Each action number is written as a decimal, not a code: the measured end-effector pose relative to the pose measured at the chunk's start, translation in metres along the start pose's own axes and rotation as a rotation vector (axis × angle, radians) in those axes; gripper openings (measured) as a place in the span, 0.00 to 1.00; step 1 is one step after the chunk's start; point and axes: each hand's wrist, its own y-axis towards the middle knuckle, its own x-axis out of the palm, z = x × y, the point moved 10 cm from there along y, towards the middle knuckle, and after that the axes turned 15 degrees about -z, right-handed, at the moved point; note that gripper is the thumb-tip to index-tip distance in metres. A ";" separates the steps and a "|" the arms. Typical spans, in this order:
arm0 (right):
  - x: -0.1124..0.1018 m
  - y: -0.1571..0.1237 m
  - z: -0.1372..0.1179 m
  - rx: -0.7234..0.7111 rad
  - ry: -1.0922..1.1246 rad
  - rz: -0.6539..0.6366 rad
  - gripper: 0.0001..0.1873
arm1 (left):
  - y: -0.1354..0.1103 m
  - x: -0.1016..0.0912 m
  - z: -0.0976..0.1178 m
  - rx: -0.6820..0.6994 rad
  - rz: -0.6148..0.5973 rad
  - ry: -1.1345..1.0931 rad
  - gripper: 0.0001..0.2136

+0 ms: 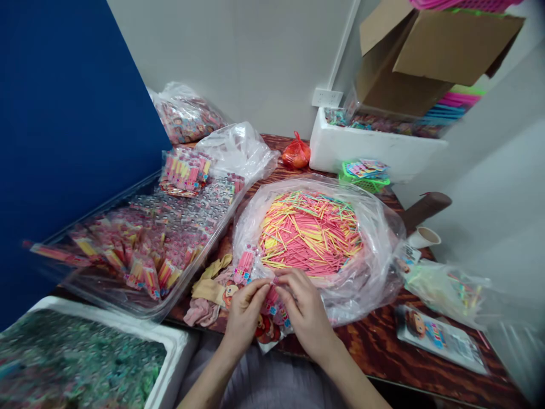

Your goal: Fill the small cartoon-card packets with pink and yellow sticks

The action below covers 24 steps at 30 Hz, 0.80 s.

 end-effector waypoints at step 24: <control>0.000 0.041 0.113 0.070 -1.053 -0.304 0.07 | 0.050 -0.059 -0.024 0.077 0.278 1.059 0.16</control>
